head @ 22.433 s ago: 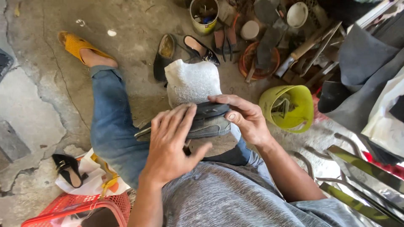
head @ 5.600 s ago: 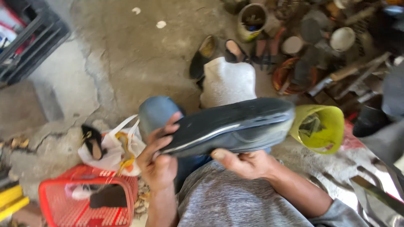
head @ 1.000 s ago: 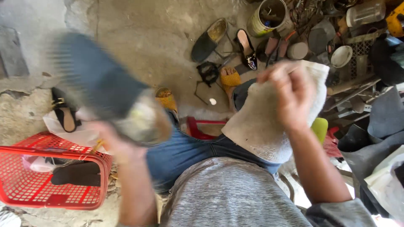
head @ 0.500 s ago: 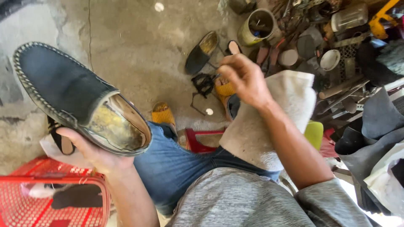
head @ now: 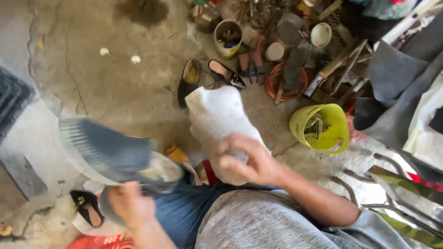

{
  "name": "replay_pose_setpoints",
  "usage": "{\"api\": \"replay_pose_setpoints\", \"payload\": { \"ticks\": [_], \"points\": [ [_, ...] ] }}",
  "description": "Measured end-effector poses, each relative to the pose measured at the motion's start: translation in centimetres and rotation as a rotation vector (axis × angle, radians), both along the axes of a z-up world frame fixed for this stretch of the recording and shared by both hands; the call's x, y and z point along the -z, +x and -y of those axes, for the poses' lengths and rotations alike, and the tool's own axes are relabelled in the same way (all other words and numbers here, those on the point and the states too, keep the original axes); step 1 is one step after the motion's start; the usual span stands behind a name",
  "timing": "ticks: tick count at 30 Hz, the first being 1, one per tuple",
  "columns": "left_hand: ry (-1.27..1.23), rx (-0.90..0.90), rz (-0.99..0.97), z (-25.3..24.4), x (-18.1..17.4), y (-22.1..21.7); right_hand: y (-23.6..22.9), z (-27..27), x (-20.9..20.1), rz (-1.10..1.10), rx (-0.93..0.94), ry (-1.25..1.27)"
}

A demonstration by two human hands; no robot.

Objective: Tracing a shoe sole onto rubber material, cutting it out with scissors, and attaching it to a shoe.

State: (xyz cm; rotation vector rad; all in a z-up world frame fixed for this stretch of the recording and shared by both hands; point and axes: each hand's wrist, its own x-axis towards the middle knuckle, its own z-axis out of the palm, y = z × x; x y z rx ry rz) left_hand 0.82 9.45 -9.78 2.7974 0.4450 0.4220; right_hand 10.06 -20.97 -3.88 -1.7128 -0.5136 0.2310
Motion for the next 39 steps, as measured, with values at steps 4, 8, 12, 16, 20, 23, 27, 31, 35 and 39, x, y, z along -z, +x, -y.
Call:
{"api": "replay_pose_setpoints", "payload": {
  "ticks": [4,8,12,16,20,23,27,31,35,39],
  "points": [
    [-1.001,-0.070,-0.006,8.9,-3.4,0.9,-2.5,1.2,-0.7,-0.065,-0.092,0.149],
    [-1.088,0.176,-0.164,12.5,-5.4,1.7,-2.8,2.8,-1.8,0.070,0.105,0.124],
    [-1.149,0.275,0.098,15.7,-4.9,2.9,-5.3,3.5,0.3,-0.052,0.150,0.075],
    [-1.237,0.330,0.136,17.7,-3.5,2.3,-5.7,2.4,0.4,-0.420,0.355,0.590],
    [-1.140,0.440,0.072,15.8,-3.8,2.6,-5.1,3.9,0.2,-0.509,0.488,0.665],
    [-1.130,0.203,0.085,13.9,0.3,3.0,-5.3,5.6,-0.7,-0.254,0.653,0.095],
    [-1.235,-0.533,-0.480,12.8,7.2,2.3,-4.8,7.3,-1.3,-0.262,0.749,-0.015],
    [-1.413,-0.420,-0.618,13.5,9.3,0.7,-5.0,8.3,-1.4,-0.094,0.833,-0.106],
    [-1.503,-0.312,-0.105,12.5,13.0,1.4,-5.2,8.4,-1.1,-0.037,0.896,-0.178],
    [-1.356,-0.326,0.030,10.9,5.7,3.0,-4.8,7.2,-0.2,0.029,0.789,-0.048]
  ]
}}
